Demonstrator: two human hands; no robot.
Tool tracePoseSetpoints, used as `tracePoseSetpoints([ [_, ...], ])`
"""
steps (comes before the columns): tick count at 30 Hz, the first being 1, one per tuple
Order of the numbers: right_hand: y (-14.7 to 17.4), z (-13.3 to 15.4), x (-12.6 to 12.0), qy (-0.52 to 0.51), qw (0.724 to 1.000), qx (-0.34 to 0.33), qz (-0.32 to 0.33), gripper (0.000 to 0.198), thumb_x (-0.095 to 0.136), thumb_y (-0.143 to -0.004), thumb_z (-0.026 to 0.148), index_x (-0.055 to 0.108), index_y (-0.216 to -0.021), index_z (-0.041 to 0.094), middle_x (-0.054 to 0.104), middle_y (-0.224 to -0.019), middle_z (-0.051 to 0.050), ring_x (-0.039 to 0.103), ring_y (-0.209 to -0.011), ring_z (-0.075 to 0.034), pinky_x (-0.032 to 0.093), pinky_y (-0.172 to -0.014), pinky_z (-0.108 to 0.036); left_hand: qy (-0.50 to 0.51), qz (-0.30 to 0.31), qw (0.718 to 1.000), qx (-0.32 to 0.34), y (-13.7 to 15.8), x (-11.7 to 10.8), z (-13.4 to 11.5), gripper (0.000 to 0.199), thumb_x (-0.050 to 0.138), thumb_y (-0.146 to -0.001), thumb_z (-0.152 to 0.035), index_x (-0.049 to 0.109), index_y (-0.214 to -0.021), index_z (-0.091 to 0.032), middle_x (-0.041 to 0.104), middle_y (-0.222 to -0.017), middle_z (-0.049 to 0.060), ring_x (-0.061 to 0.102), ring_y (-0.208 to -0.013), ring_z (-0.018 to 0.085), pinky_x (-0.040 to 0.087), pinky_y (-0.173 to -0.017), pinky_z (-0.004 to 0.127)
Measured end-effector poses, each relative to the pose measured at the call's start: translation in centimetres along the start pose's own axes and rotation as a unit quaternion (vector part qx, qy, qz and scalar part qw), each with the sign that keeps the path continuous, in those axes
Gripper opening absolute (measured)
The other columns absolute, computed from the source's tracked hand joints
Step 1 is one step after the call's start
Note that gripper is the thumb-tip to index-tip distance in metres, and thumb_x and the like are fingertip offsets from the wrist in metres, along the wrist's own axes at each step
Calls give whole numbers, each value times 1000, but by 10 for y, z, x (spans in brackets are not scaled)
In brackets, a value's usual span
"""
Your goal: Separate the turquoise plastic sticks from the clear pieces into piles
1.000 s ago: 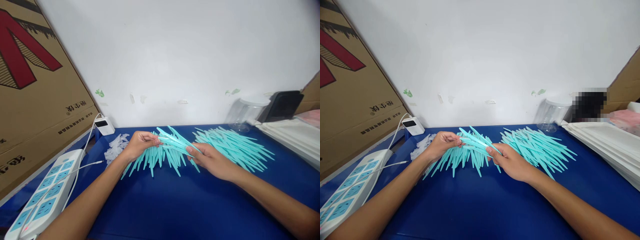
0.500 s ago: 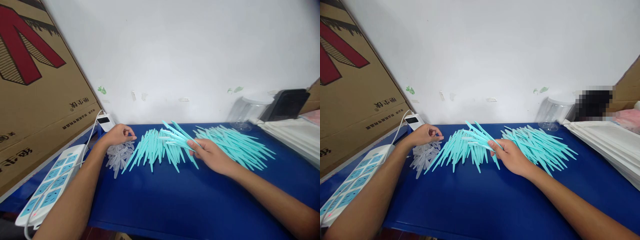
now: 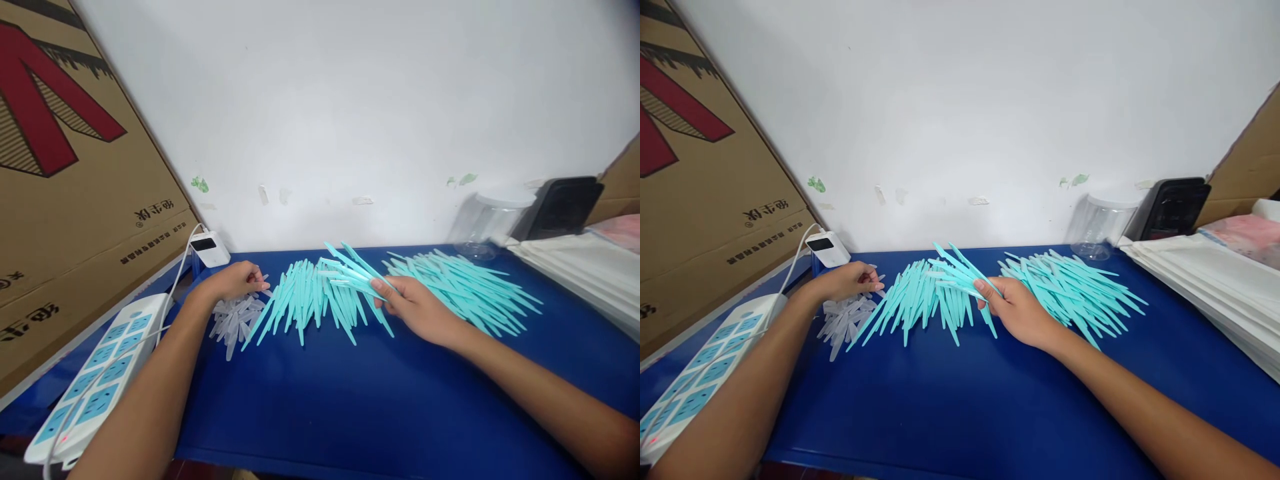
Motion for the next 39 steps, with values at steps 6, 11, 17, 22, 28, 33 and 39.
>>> tracePoseSetpoints([
  [6,0,-4,-1,-5,1000,12,-3,62,40,-101,73,60,-76,20,39,-60,5,33,-52,-11,29,-52,-26,27,-101,994,41,2,-12,-18,51,60,-88,-69,65,-92,-19,70,-83,6,61,-72,22,45,-64,31],
  [11,0,-2,0,-4,1000,7,2,62,39,-101,73,60,-77,19,40,-62,5,33,-53,-11,29,-52,-26,176,-166,961,135,5,-19,-50,48,63,-95,-57,64,-123,-18,68,-86,4,61,-75,18,49,-68,29],
  [17,0,-1,1,-6,1000,6,4,63,39,-101,73,60,-77,19,39,-61,5,33,-53,-11,29,-52,-26,365,-148,909,139,3,-8,-66,59,79,-87,-53,70,-130,-13,75,-107,13,69,-82,18,59,-77,34],
  [22,0,0,2,-10,1000,9,6,62,39,-101,73,59,-76,19,39,-62,5,34,-53,-11,30,-53,-26,394,-132,900,134,2,0,-73,59,86,-81,-51,75,-124,-13,79,-113,15,74,-95,23,60,-91,39],
  [28,0,0,4,-18,1000,6,18,63,39,-99,76,57,-76,20,36,-61,5,32,-52,-11,28,-52,-26,347,-154,916,127,0,4,-77,45,90,-74,-49,80,-99,-13,80,-92,10,74,-85,22,60,-83,35],
  [33,1,1,7,-5,999,9,35,65,40,-98,78,59,-77,20,35,-60,6,30,-52,-12,27,-51,-26,290,-178,928,151,6,-1,-91,41,82,-81,-54,77,-87,-14,75,-90,7,66,-74,17,56,-70,29],
  [39,2,3,9,21,999,-4,36,62,43,-99,74,63,-77,20,38,-59,4,34,-52,-13,28,-51,-26,313,-145,928,137,7,4,-96,44,81,-81,-56,77,-89,-14,73,-81,6,65,-71,17,55,-69,30],
])
Point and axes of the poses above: each hand's wrist, its own y-axis away from the middle knuckle, its own x-axis out of the palm, z = x × y, the point moved 8 cm from there along -y, towards the middle knuckle
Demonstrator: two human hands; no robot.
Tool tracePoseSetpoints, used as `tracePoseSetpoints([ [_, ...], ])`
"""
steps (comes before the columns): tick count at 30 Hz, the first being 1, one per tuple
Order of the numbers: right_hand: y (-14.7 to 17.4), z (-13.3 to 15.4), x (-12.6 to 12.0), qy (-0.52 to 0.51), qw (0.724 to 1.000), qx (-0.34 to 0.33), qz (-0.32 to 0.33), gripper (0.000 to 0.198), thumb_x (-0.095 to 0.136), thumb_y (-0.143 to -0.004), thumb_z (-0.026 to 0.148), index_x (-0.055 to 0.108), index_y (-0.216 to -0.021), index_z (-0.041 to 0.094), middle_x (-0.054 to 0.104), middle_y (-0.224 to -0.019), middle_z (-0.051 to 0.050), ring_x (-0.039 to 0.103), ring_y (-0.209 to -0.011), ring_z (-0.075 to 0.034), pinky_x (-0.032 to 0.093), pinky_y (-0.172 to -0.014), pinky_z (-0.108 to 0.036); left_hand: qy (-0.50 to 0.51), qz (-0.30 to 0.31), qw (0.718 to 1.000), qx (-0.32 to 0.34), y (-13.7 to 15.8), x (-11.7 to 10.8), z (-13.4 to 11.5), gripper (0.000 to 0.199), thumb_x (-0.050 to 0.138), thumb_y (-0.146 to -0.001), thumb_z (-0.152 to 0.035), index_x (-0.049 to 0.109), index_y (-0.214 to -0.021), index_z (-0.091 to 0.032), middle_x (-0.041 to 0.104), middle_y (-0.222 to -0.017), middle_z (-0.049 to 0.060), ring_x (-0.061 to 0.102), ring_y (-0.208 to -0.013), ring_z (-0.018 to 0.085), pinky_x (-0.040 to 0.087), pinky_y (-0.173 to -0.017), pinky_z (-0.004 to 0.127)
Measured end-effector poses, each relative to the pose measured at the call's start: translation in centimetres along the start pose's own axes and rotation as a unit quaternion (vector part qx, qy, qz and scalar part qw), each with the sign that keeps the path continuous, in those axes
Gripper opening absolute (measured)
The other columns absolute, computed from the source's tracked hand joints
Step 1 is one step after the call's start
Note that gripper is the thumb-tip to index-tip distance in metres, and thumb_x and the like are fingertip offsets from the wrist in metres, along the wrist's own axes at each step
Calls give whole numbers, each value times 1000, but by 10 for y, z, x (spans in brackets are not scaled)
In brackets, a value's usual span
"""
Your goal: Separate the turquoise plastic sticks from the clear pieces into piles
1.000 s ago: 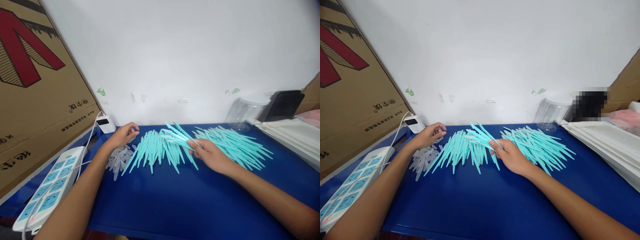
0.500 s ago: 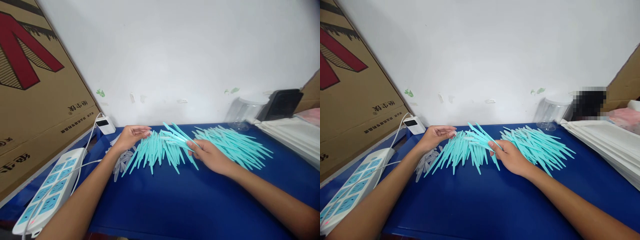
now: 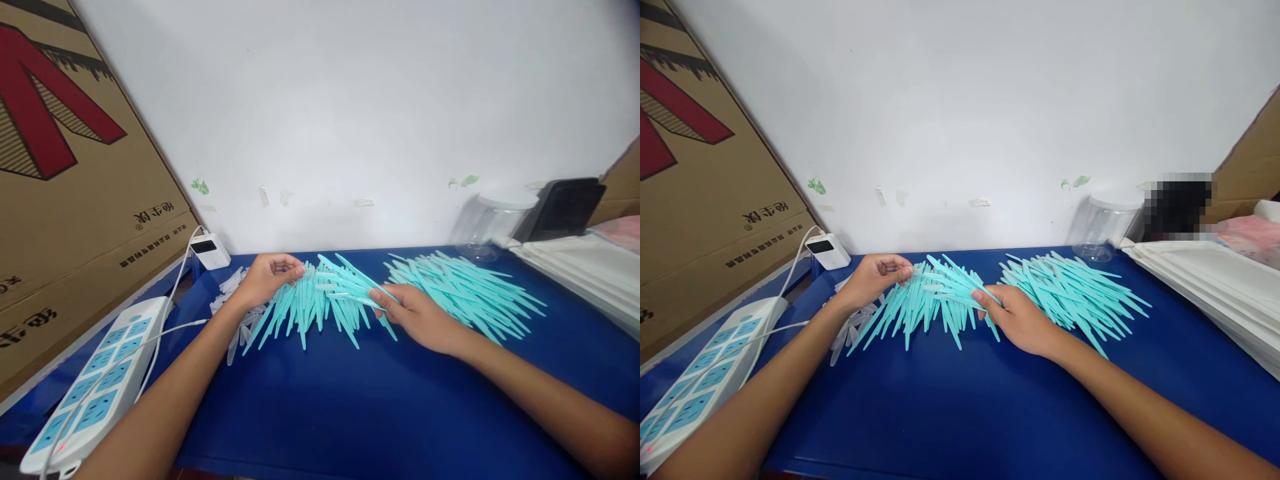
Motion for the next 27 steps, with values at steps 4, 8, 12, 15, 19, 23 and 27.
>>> tracePoseSetpoints([
  [4,0,3,-1,15,1000,-22,-3,60,43,-101,71,62,-76,20,40,-62,4,37,-54,-13,31,-53,-27,13,5,1000,1,1,5,-4,44,83,-79,-57,78,-87,-14,75,-82,8,66,-73,19,56,-69,31],
  [8,0,3,-1,15,1000,-17,-3,59,43,-101,70,62,-76,20,41,-61,4,38,-54,-13,32,-54,-27,22,7,1000,-6,2,7,-4,41,84,-79,-54,80,-87,-14,76,-83,8,67,-73,19,56,-70,30],
  [12,0,3,0,17,1000,-12,-3,60,43,-101,72,61,-76,20,39,-61,4,38,-54,-13,30,-53,-27,32,-1,999,-6,1,5,-2,41,84,-80,-53,80,-88,-14,77,-83,8,67,-74,18,56,-73,31],
  [15,0,4,-1,20,1000,-19,-6,60,43,-101,71,61,-75,21,41,-63,3,39,-55,-14,32,-54,-27,33,-6,999,-6,2,4,-2,40,84,-80,-53,80,-88,-14,77,-84,8,68,-75,19,57,-75,31],
  [19,0,3,0,21,1000,-22,-3,57,44,-101,69,61,-76,21,41,-62,3,39,-55,-14,33,-55,-28,37,19,999,-9,3,10,-2,38,85,-80,-52,81,-89,-15,78,-84,8,70,-77,20,58,-75,33],
  [23,1,3,4,15,999,-29,12,55,45,-103,65,59,-74,21,44,-63,3,43,-57,-14,36,-60,-29,54,55,997,-8,6,22,-2,33,84,-82,-48,82,-89,-17,79,-85,9,73,-81,22,58,-76,33],
  [27,0,4,4,8,1000,-27,8,54,47,-102,64,55,-72,21,45,-65,3,42,-59,-14,36,-61,-29,91,50,995,1,8,33,-5,28,86,-81,-45,81,-84,-17,79,-84,9,73,-82,22,59,-77,34],
])
Point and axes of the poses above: each hand's wrist, its own y-axis away from the middle knuckle, its own x-axis out of the palm, z = x × y, the point moved 8 cm from there along -y, towards the middle knuckle
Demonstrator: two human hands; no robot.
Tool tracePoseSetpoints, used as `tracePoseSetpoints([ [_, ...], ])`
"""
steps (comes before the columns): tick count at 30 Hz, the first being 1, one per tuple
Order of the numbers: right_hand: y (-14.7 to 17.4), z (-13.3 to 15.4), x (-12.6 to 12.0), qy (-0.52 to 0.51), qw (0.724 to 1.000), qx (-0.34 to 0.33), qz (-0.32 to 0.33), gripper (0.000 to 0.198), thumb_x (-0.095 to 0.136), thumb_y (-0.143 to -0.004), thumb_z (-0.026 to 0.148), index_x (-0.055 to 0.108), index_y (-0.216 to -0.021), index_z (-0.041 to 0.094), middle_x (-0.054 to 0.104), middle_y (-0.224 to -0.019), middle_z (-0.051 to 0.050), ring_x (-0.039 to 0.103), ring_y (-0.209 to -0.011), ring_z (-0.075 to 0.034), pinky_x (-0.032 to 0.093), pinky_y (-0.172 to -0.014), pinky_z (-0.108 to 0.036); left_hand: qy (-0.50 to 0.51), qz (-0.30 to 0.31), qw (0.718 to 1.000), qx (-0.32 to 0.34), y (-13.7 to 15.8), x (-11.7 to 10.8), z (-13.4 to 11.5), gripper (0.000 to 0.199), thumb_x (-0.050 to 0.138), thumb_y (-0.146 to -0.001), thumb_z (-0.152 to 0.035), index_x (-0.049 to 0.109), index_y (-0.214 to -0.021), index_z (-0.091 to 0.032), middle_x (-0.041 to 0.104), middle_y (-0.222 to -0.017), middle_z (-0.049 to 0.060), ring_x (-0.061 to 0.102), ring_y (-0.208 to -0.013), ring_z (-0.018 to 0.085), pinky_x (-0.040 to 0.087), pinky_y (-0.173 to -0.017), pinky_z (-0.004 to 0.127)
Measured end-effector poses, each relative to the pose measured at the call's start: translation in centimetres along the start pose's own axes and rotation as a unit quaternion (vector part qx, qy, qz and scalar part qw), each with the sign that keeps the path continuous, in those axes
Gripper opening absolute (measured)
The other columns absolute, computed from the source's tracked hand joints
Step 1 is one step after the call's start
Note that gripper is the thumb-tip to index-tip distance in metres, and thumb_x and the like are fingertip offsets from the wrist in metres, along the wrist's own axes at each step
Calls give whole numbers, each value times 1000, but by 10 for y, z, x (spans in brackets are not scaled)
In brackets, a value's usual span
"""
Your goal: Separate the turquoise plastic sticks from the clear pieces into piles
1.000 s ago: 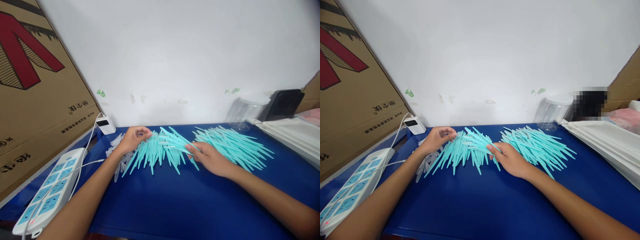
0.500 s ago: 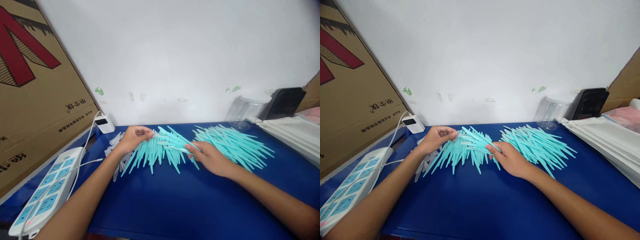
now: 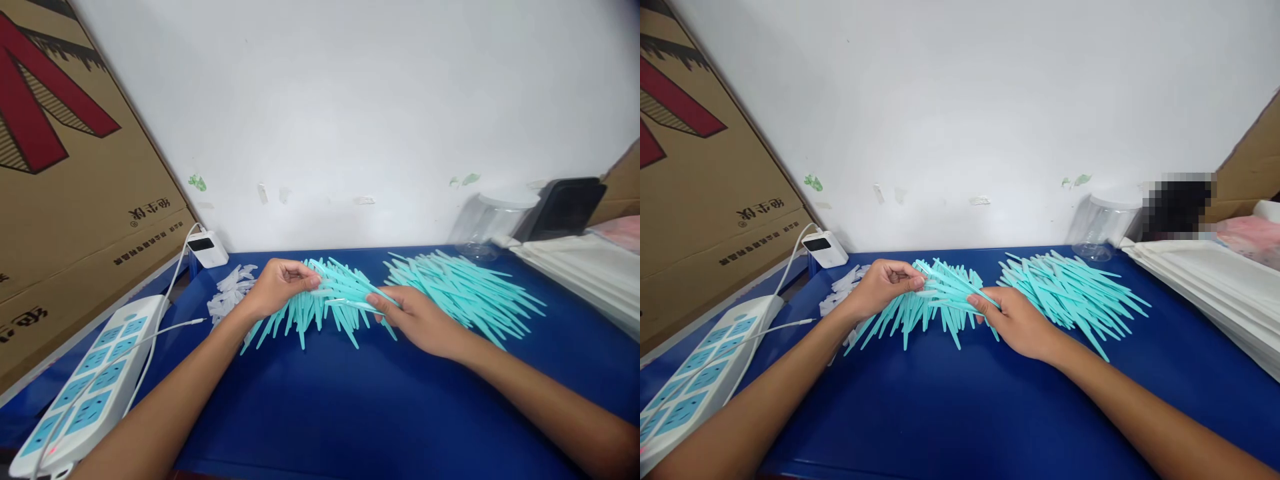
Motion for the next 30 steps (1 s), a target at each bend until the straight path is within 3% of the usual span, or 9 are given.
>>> tracePoseSetpoints([
  [5,0,0,-3,-16,1000,5,-12,52,50,-102,63,53,-72,21,43,-67,3,41,-60,-14,36,-60,-28,-15,-20,1000,12,0,4,-7,32,84,-82,-48,80,-85,-17,79,-85,9,72,-79,22,58,-74,33],
  [9,1,-2,-3,-21,1000,17,-16,53,47,-102,66,54,-74,21,42,-64,4,39,-56,-13,32,-56,-28,-175,-26,984,26,-2,-22,-10,43,68,-93,-57,80,-88,-16,79,-85,8,69,-76,22,53,-69,31],
  [12,1,-2,-8,-4,999,5,-34,56,43,-103,66,54,-73,21,42,-65,3,41,-58,-14,34,-59,-28,-382,-83,920,43,-1,-70,-10,38,61,-97,-51,81,-93,-18,79,-90,8,68,-82,24,50,-75,33],
  [14,-1,-4,-12,11,999,3,-47,57,41,-103,67,55,-73,21,44,-65,3,42,-58,-14,35,-60,-28,-494,-108,862,19,1,-101,-3,28,66,-92,-42,80,-91,-17,77,-89,10,67,-84,27,47,-74,35],
  [15,-2,-6,-14,16,999,6,-51,57,40,-103,67,55,-74,21,45,-64,3,42,-58,-15,35,-60,-29,-515,-99,851,-2,2,-112,3,23,66,-90,-38,79,-89,-18,77,-90,9,68,-85,27,47,-74,35],
  [18,-3,-10,-16,24,998,9,-53,58,39,-103,68,55,-74,21,48,-65,2,43,-58,-15,36,-61,-29,-519,-60,852,-43,2,-125,20,22,69,-87,-40,78,-87,-20,76,-90,8,69,-85,26,47,-73,34],
  [21,-4,-9,-15,31,998,-2,-54,58,39,-104,67,54,-73,21,48,-66,2,46,-60,-16,37,-62,-29,-510,-29,857,-69,1,-119,34,30,73,-82,-51,77,-89,-21,76,-90,7,69,-82,26,47,-69,33],
  [27,-3,-5,-12,30,999,-4,-45,56,39,-105,65,54,-73,21,48,-69,2,46,-62,-16,38,-64,-29,-477,6,871,-115,-2,-105,59,24,65,-89,-44,69,-82,-21,73,-80,6,65,-69,23,44,-61,32],
  [30,-3,-5,-12,23,999,-4,-47,56,40,-105,65,54,-73,21,45,-68,2,47,-63,-16,38,-64,-29,-488,-7,867,-95,-2,-104,59,23,63,-90,-43,66,-84,-21,71,-81,7,63,-69,22,42,-61,31],
])
Point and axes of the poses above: each hand's wrist, its own y-axis away from the middle knuckle, its own x-axis out of the palm, z = x × y, the point moved 8 cm from there along -y, towards the middle knuckle
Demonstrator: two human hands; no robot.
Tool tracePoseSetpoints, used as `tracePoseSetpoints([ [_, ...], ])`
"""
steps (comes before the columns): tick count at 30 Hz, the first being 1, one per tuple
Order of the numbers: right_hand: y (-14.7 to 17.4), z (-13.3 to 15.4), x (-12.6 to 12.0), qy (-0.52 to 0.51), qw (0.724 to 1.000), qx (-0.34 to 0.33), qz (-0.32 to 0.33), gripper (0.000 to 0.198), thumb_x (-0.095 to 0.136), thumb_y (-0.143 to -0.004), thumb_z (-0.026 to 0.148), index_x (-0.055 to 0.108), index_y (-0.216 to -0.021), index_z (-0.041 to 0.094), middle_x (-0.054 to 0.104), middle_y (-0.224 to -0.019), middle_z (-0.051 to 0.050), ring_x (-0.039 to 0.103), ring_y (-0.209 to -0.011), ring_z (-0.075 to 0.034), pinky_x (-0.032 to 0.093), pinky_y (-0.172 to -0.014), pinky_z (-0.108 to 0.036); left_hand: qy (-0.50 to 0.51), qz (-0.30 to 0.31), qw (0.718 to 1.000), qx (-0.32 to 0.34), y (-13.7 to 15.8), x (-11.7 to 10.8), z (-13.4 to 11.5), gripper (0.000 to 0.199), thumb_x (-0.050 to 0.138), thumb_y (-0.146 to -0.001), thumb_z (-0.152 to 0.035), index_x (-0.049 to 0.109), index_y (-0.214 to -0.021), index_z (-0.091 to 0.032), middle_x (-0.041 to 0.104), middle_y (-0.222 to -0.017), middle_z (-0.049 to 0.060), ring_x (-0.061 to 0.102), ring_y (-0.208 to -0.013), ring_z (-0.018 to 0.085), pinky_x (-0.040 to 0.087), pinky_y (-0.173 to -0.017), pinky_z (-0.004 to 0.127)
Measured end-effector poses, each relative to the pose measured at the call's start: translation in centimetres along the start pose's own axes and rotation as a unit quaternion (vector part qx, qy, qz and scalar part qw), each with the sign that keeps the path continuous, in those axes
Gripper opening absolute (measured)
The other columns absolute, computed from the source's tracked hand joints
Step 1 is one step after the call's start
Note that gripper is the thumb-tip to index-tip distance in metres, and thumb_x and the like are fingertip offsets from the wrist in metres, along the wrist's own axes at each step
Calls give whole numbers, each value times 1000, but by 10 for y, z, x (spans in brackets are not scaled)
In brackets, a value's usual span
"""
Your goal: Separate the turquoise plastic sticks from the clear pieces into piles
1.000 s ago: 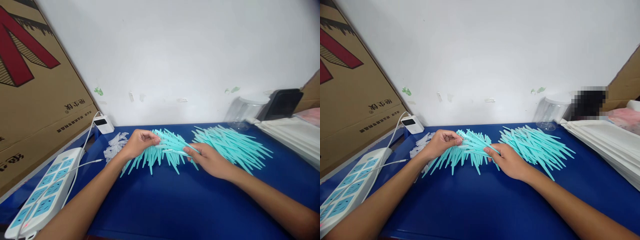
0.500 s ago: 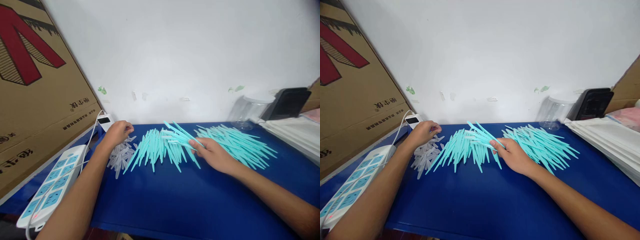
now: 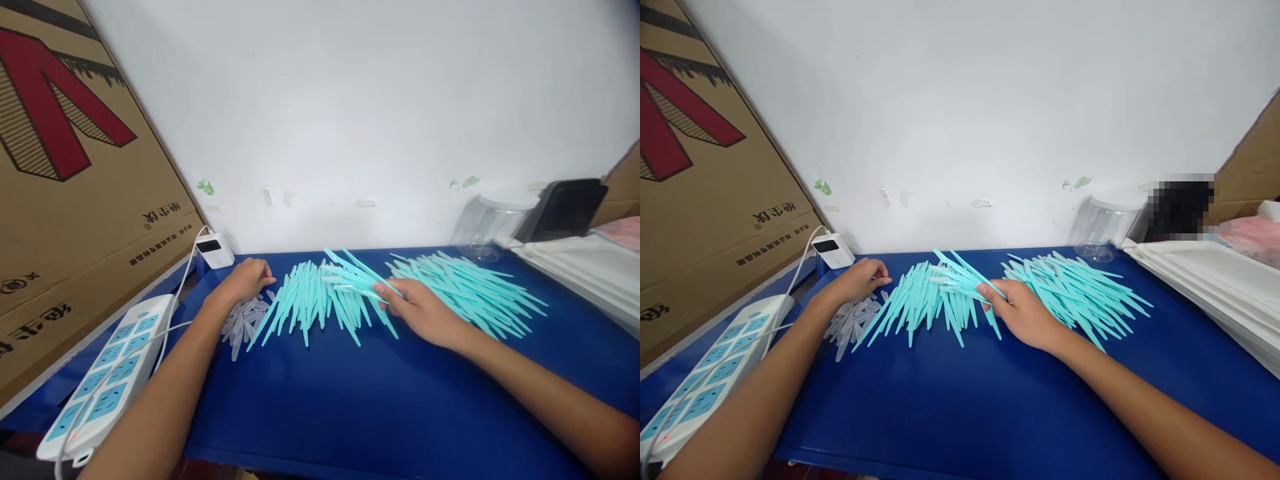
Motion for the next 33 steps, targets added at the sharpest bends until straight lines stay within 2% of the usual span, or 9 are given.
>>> tracePoseSetpoints([
  [5,1,1,0,9,1000,1,-1,57,39,-104,65,54,-73,21,46,-68,2,45,-62,-16,38,-63,-29,22,-25,999,24,-1,3,-1,18,61,-91,-37,66,-95,-19,69,-80,5,61,-70,22,42,-63,31],
  [7,1,1,0,9,1000,-1,0,57,39,-104,66,53,-72,21,45,-67,2,44,-61,-15,38,-62,-29,36,-37,998,36,-3,1,-6,24,61,-91,-37,70,-104,-18,69,-81,6,62,-74,23,43,-66,32],
  [10,1,2,0,2,1000,-2,0,56,40,-104,66,53,-72,21,44,-66,2,44,-62,-15,38,-62,-28,101,-91,989,51,-2,-12,-22,35,58,-95,-42,75,-113,-17,74,-93,9,63,-81,24,45,-74,35],
  [12,1,2,1,-1,1000,-4,0,56,40,-104,66,53,-73,21,42,-66,3,44,-61,-15,37,-61,-28,202,-120,970,58,0,-20,-34,40,60,-95,-50,77,-111,-17,76,-101,10,65,-86,24,47,-77,34],
  [16,1,3,1,-2,1000,-10,3,57,39,-104,67,54,-73,21,44,-66,3,43,-59,-14,36,-59,-28,409,-130,902,42,5,-26,-49,47,77,-85,-59,76,-105,-16,78,-101,11,68,-88,22,51,-77,32],
  [19,1,3,2,-8,1000,-6,6,57,41,-103,67,54,-73,21,44,-65,3,41,-58,-14,34,-57,-27,479,-116,869,33,7,-23,-55,47,84,-81,-55,75,-106,-17,80,-102,12,69,-88,21,53,-78,31],
  [22,2,2,4,-12,1000,6,16,56,45,-102,67,56,-73,21,41,-63,4,38,-56,-13,31,-55,-27,505,-121,854,35,8,-21,-57,49,88,-77,-52,76,-109,-16,81,-103,13,72,-88,22,54,-80,33],
  [26,3,2,6,-24,999,14,26,57,46,-101,69,57,-73,21,39,-62,4,37,-55,-13,31,-55,-27,510,-128,850,30,7,-19,-56,50,89,-76,-52,79,-108,-16,82,-103,13,74,-89,24,56,-86,36],
  [33,3,2,12,-38,998,15,53,57,45,-101,69,55,-72,21,42,-63,4,41,-57,-14,37,-61,-29,449,-127,883,42,6,-18,-61,45,81,-82,-59,81,-91,-15,81,-89,11,73,-81,23,56,-77,34],
])
Point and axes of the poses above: each hand's wrist, its own y-axis away from the middle knuckle, its own x-axis out of the palm, z = x × y, the point moved 8 cm from there along -y, towards the middle knuckle
